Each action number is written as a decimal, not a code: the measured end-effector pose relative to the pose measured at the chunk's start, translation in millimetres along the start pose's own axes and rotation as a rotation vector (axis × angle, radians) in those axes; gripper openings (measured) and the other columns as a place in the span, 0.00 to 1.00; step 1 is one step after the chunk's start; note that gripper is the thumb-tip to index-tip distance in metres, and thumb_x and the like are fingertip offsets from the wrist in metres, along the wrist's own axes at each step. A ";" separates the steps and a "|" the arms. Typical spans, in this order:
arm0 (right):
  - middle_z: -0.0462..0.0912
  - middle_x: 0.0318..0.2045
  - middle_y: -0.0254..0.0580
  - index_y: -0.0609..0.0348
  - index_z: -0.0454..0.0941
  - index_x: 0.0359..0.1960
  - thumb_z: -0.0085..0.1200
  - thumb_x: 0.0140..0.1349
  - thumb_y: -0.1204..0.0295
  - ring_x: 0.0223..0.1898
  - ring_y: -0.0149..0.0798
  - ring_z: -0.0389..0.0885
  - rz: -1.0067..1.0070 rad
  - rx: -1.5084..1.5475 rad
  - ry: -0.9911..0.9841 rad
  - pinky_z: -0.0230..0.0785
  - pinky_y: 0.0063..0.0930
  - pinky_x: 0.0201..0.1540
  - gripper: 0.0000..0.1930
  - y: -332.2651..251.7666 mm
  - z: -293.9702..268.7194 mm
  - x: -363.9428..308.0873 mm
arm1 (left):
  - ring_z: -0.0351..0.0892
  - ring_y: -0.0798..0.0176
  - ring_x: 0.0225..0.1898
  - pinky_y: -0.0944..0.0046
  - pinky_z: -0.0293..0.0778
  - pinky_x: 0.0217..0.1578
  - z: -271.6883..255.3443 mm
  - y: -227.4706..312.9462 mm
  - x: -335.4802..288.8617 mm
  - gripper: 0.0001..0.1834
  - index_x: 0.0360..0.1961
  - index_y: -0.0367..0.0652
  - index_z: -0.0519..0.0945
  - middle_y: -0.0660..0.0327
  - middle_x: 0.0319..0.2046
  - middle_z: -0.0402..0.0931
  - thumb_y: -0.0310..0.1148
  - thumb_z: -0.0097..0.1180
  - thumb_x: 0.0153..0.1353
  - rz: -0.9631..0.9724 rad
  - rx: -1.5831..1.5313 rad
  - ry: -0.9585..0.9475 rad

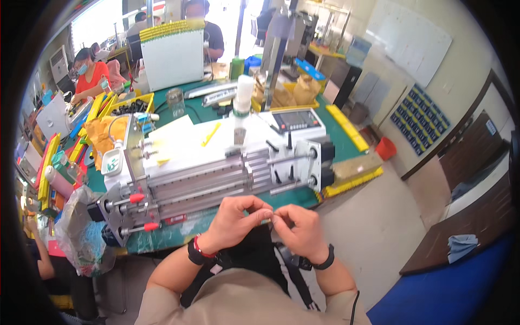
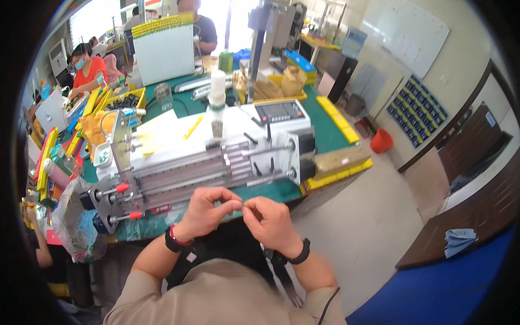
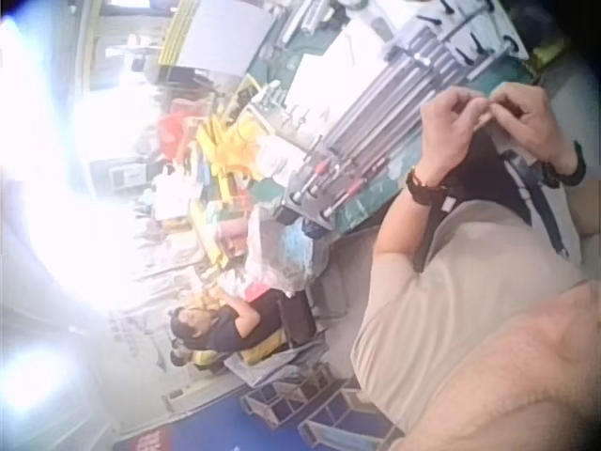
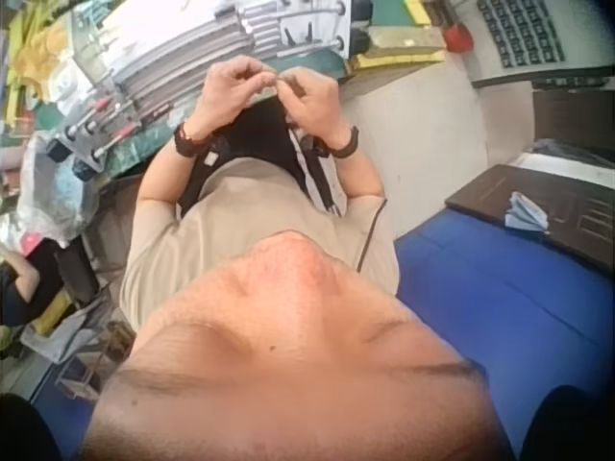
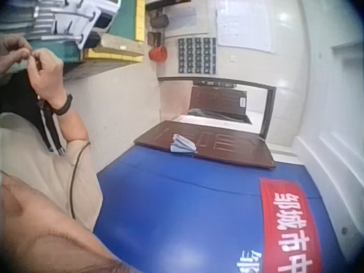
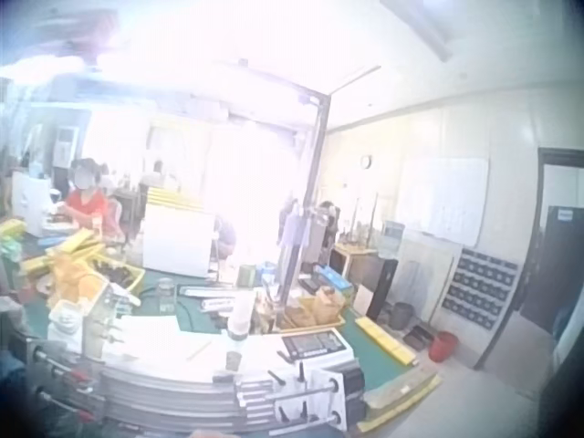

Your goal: Manually assemble and test small electronic or mechanical components using a specialized rig and adhesive.

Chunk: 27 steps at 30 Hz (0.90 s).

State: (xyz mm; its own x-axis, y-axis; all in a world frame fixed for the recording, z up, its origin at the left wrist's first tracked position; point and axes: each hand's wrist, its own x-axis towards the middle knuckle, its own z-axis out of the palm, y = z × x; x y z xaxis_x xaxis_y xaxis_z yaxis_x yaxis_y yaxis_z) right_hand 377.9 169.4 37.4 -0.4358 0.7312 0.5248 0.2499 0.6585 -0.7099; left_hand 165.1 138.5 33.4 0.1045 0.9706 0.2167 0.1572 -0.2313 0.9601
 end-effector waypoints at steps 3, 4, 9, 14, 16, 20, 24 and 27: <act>0.83 0.25 0.39 0.63 0.83 0.34 0.65 0.68 0.76 0.22 0.31 0.81 0.086 0.019 0.058 0.72 0.28 0.28 0.05 1.0 7.6 14.6 | 0.80 0.74 0.32 0.71 0.77 0.34 7.5 -24.8 10.4 0.12 0.46 0.34 0.88 0.62 0.36 0.89 0.35 0.66 0.76 -0.082 -0.424 0.023; 0.82 0.24 0.38 0.63 0.83 0.34 0.65 0.68 0.76 0.23 0.30 0.81 0.122 0.026 0.128 0.72 0.28 0.28 0.05 7.0 9.3 20.2 | 0.80 0.74 0.32 0.71 0.77 0.34 11.0 -29.3 14.5 0.12 0.46 0.34 0.88 0.62 0.36 0.89 0.35 0.66 0.76 -0.071 -0.436 0.017; 0.83 0.23 0.38 0.65 0.82 0.35 0.62 0.72 0.73 0.24 0.30 0.81 0.222 -0.170 0.550 0.74 0.30 0.30 0.08 62.2 2.3 76.9 | 0.83 0.72 0.38 0.68 0.79 0.40 21.1 -36.7 31.2 0.15 0.58 0.34 0.82 0.59 0.46 0.88 0.33 0.61 0.78 -0.131 -0.743 0.049; 0.84 0.23 0.40 0.67 0.81 0.36 0.62 0.73 0.71 0.25 0.29 0.81 0.262 -0.228 0.565 0.75 0.31 0.31 0.10 100.1 2.9 99.9 | 0.80 0.59 0.64 0.58 0.74 0.67 29.6 -35.4 45.1 0.22 0.68 0.32 0.75 0.49 0.63 0.80 0.33 0.57 0.80 -0.045 -0.730 -0.007; 0.87 0.28 0.40 0.67 0.81 0.37 0.62 0.73 0.71 0.27 0.26 0.81 0.322 -0.134 0.504 0.73 0.27 0.31 0.10 96.4 8.0 92.1 | 0.69 0.55 0.75 0.54 0.63 0.77 31.9 -33.0 48.0 0.28 0.75 0.30 0.67 0.45 0.73 0.71 0.32 0.55 0.81 -0.069 -0.721 -0.108; 0.84 0.27 0.32 0.64 0.79 0.37 0.59 0.76 0.75 0.27 0.24 0.81 0.401 0.186 0.429 0.73 0.21 0.30 0.07 54.3 9.6 53.2 | 0.69 0.54 0.75 0.54 0.64 0.76 56.0 -33.5 71.3 0.31 0.77 0.26 0.64 0.43 0.73 0.70 0.33 0.54 0.81 -0.232 -0.976 -0.032; 0.83 0.30 0.37 0.64 0.77 0.40 0.57 0.78 0.75 0.29 0.29 0.83 0.504 0.411 0.322 0.78 0.25 0.36 0.06 7.7 -1.6 3.7 | 0.82 0.59 0.52 0.59 0.76 0.59 51.2 -25.6 82.8 0.25 0.70 0.32 0.73 0.58 0.46 0.85 0.37 0.56 0.81 -0.363 -1.318 -0.112; 0.85 0.34 0.41 0.63 0.77 0.41 0.54 0.80 0.73 0.34 0.34 0.86 0.449 0.561 0.504 0.81 0.32 0.44 0.07 13.9 -11.1 10.8 | 0.78 0.64 0.40 0.63 0.74 0.48 20.0 -32.2 53.4 0.19 0.63 0.35 0.76 0.66 0.34 0.79 0.38 0.56 0.81 -0.210 -1.341 -0.251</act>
State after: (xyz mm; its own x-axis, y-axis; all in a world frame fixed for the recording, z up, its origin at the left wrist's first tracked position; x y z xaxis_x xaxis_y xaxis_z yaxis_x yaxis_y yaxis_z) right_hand 386.3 188.5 38.4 0.0687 0.9790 0.1918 -0.2135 0.2022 -0.9558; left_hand 185.2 196.5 10.5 0.3919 0.9080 0.1481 -0.8502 0.2959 0.4354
